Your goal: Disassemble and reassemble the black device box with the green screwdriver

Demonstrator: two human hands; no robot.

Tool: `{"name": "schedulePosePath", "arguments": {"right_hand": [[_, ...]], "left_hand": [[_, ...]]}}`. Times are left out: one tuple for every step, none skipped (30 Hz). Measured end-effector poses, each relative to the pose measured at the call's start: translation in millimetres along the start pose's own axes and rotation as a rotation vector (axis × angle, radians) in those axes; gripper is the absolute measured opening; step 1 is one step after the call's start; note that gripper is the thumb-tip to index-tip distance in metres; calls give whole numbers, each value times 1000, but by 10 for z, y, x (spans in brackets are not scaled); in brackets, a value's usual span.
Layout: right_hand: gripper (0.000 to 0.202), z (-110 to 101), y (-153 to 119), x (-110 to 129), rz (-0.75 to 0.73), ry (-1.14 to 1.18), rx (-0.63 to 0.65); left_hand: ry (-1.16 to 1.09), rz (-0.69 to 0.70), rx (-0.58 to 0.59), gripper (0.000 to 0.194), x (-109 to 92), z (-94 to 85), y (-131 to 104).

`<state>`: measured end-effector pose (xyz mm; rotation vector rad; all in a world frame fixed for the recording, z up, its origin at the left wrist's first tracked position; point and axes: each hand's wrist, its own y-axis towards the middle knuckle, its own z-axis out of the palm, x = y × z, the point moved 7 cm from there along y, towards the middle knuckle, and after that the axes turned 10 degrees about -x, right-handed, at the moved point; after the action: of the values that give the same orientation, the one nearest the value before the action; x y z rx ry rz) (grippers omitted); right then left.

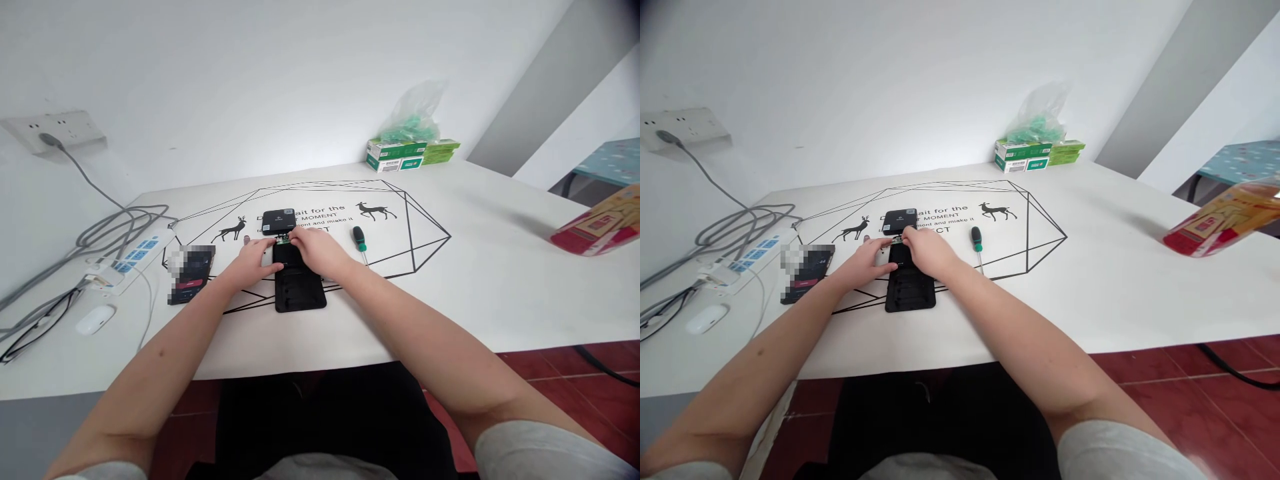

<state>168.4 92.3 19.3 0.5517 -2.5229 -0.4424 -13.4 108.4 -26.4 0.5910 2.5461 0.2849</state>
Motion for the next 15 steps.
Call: {"name": "schedulePosePath", "arguments": {"right_hand": [[27,42,-18,45,-17,-6,13],[26,80,-31,71,-24,-5,25],[26,109,-38,82,-28,1,31],[25,131,-41,84,-29,11,35],[24,147,-43,80,-28,22,38],[24,158,-43,75,-27,30,39],[23,167,-45,72,-26,35,42],[22,173,-48,73,-25,41,44],[22,178,-53,77,-22,49,46],[22,181,-58,84,-17,60,45],[22,180,-62,92,-11,71,41],[22,180,-67,100,-8,82,36],[22,181,-70,107,-5,88,34],[21,184,-73,113,-6,89,35],[21,190,-75,116,-10,86,40]], "left_hand": [[-4,-10,-2,69,10,3,3],[-8,-18,-1,70,18,7,6],[-12,-24,3,70,20,11,8],[-17,-24,7,70,17,13,10],[-21,-21,10,69,8,14,10],[-24,-17,12,69,-2,12,9],[-28,-14,14,68,-13,8,6],[-38,-12,17,68,-23,5,3],[-52,-13,19,68,-32,1,-2],[-72,-16,21,69,-39,-3,-7],[-95,-21,20,70,-43,-8,-12],[-116,-26,21,71,-46,-11,-16],[-132,-34,19,72,-45,-13,-18],[-140,-42,20,72,-42,-14,-20],[-143,-51,20,73,-36,-13,-21]]}}
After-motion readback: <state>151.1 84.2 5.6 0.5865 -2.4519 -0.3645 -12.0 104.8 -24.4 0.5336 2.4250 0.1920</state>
